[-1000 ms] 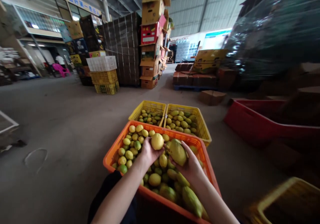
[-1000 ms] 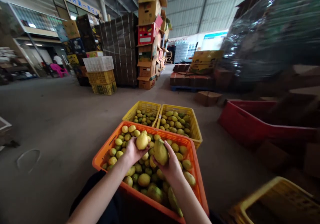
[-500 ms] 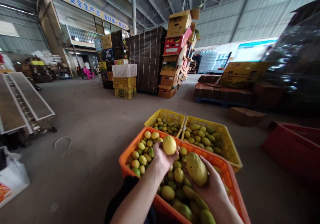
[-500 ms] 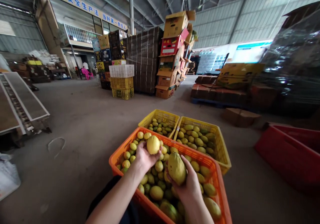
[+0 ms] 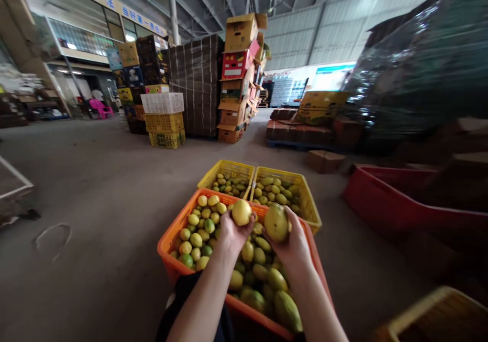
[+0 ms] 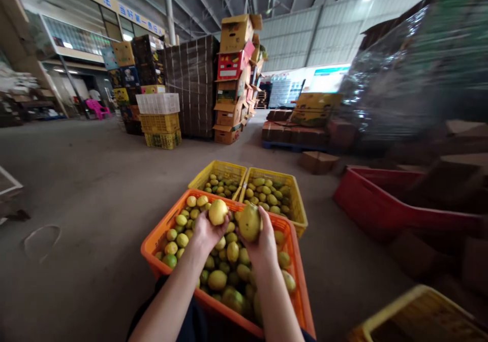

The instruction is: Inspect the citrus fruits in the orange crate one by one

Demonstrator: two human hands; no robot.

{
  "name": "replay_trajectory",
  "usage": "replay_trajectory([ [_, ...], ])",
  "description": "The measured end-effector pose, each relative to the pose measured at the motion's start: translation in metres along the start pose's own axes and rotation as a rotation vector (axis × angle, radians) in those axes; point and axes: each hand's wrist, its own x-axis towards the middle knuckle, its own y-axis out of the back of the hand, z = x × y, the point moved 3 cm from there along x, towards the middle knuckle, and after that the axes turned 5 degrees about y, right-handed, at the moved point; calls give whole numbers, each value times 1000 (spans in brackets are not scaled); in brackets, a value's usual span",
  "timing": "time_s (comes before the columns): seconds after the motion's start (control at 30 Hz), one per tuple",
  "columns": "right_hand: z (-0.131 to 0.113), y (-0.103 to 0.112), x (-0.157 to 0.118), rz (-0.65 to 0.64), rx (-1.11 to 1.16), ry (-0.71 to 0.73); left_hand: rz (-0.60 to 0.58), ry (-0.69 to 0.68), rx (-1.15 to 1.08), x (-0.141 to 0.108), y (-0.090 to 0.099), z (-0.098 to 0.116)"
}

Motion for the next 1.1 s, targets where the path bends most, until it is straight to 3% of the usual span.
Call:
replay_trajectory([
  [0.13,3,-10,0,-121,31,-6,9,-41,40,2,-4,-2],
  [0.23,9,-8,4,-139,-14,-60,13,-43,95,3,-4,-2],
  [0.5,8,17,29,-22,-52,-55,-39,29,136,18,-2,3],
  [0.67,4,26,32,109,-5,2,-80,63,141,29,2,0],
  [0.8,8,18,23,74,54,-19,-136,96,94,28,-1,-7],
  [0.97,7,1,17,-80,60,31,-26,39,136,28,-4,-11],
  [1.1,1,-2,23,-42,-26,51,-72,95,133,30,-5,-12],
])
